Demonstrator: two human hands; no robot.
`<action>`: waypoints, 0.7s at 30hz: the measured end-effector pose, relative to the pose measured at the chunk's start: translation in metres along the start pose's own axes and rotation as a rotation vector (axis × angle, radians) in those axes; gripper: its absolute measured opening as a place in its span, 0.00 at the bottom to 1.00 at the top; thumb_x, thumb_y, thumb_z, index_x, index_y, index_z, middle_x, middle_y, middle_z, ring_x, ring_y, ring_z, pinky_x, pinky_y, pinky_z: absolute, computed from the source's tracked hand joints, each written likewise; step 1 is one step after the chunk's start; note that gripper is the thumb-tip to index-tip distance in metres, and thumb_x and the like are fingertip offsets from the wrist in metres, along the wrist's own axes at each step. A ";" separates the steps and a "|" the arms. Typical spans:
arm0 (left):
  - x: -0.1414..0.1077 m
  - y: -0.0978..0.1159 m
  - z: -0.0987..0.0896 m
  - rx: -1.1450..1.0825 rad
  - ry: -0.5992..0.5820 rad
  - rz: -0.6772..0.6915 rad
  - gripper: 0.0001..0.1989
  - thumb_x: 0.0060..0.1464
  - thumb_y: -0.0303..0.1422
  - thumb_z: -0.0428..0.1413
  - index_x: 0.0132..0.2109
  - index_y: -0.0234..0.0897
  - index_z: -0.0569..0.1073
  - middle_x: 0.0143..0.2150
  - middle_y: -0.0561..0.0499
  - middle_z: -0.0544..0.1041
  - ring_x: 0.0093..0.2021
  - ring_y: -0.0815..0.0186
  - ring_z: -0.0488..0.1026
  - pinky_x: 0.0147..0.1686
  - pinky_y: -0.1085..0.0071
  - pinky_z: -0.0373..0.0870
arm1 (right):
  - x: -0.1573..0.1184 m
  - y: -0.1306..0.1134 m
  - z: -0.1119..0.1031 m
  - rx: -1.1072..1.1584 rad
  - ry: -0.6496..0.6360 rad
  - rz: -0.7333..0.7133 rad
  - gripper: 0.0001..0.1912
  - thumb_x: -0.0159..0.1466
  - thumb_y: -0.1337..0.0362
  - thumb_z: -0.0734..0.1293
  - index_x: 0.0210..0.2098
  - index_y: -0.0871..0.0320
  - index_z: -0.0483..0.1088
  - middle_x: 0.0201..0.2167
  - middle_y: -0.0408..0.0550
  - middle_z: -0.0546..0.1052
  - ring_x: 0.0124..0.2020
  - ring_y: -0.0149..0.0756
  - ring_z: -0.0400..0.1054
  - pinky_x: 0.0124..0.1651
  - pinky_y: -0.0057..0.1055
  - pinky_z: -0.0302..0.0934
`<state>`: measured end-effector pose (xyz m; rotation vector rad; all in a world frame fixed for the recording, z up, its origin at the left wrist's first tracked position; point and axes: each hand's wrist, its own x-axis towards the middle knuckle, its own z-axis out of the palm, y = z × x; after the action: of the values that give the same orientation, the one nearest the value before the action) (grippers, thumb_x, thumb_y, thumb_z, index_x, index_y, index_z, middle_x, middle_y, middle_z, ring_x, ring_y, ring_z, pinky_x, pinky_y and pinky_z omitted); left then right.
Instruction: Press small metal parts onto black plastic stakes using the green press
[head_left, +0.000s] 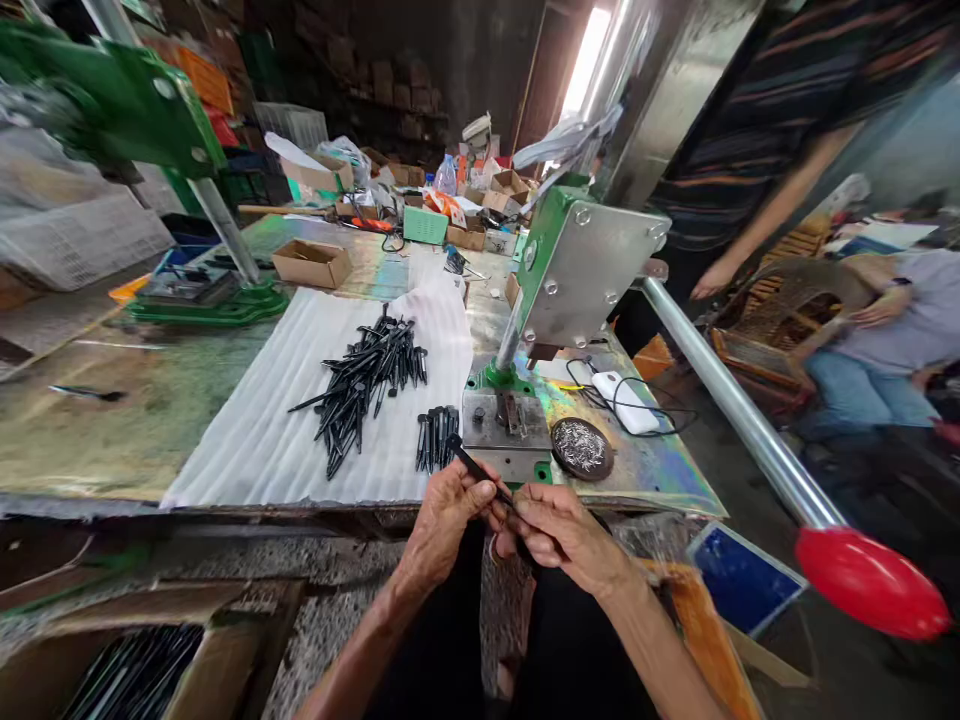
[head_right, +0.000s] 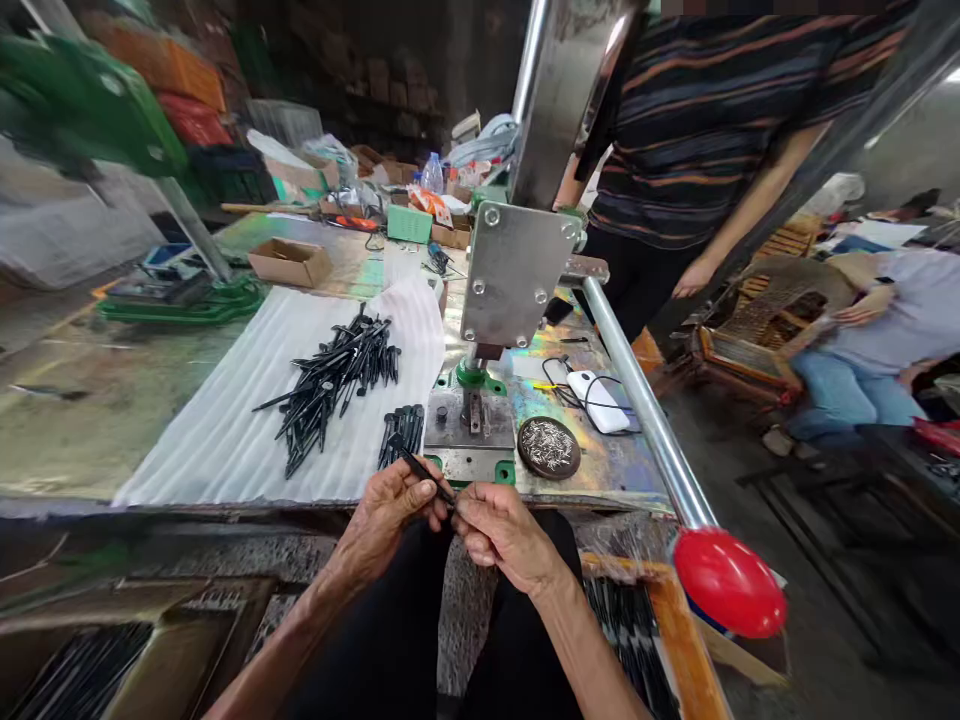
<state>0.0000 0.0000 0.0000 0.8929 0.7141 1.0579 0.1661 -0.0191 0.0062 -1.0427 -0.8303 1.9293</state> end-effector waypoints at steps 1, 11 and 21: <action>0.002 0.000 0.001 0.023 0.012 0.007 0.13 0.50 0.38 0.59 0.37 0.33 0.68 0.26 0.52 0.74 0.23 0.69 0.71 0.24 0.74 0.69 | 0.001 0.002 0.001 0.011 0.025 -0.013 0.18 0.56 0.56 0.74 0.25 0.62 0.66 0.20 0.40 0.63 0.15 0.18 0.46 0.16 0.18 0.37; 0.034 -0.016 0.002 0.306 0.139 0.151 0.06 0.55 0.35 0.52 0.37 0.37 0.68 0.26 0.54 0.73 0.27 0.69 0.71 0.29 0.73 0.70 | 0.028 -0.002 0.006 0.157 0.240 -0.185 0.14 0.45 0.62 0.77 0.23 0.64 0.72 0.19 0.41 0.66 0.17 0.20 0.49 0.17 0.19 0.41; 0.087 -0.008 0.007 0.349 0.153 0.140 0.07 0.49 0.36 0.50 0.35 0.38 0.63 0.27 0.55 0.71 0.19 0.72 0.66 0.18 0.76 0.63 | 0.020 -0.016 -0.010 0.236 0.312 -0.246 0.16 0.43 0.66 0.78 0.33 0.63 0.78 0.25 0.46 0.70 0.21 0.22 0.54 0.19 0.17 0.46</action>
<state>0.0384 0.0783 -0.0107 1.1829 0.9963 1.1540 0.1726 0.0072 0.0074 -1.0123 -0.5145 1.5635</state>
